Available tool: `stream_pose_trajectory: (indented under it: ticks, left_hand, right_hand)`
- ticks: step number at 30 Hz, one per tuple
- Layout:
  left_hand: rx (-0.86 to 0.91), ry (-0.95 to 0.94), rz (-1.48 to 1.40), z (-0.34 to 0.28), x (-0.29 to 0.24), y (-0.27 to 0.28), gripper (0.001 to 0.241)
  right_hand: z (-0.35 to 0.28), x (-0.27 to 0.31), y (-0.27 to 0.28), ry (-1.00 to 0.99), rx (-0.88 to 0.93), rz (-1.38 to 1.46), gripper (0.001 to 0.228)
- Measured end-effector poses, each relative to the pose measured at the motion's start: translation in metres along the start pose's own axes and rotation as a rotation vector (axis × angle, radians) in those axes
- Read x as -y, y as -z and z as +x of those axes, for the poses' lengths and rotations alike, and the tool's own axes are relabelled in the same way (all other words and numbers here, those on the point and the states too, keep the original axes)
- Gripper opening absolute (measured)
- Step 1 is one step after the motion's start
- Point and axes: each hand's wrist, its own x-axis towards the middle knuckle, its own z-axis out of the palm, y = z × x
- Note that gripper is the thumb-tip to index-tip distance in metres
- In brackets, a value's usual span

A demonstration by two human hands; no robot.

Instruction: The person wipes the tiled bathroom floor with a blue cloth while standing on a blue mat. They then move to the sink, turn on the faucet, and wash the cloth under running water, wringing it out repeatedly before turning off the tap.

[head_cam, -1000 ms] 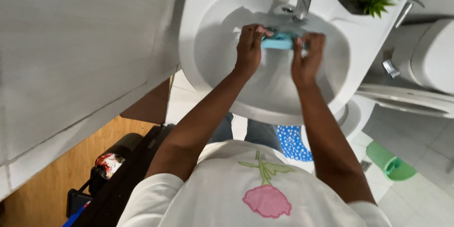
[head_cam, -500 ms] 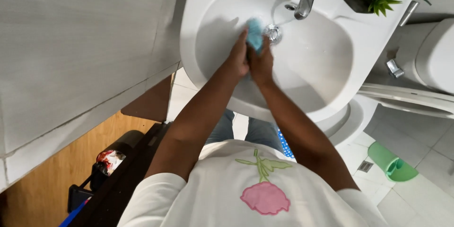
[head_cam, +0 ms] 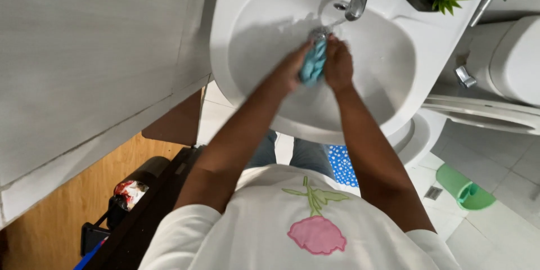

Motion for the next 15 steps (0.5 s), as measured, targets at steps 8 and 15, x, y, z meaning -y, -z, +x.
stream_pose_trajectory:
  ticks: [8,15]
  left_hand:
    - [-0.229,-0.219,0.514,0.004,-0.005,0.026,0.031]
    - [-0.446,-0.709,0.754,-0.063,-0.064,-0.009,0.028]
  right_hand:
    - [-0.031,0.047,0.051,-0.694,0.241,0.663,0.074]
    - [-0.021,-0.038,0.106,-0.373,-0.090,-0.166,0.076]
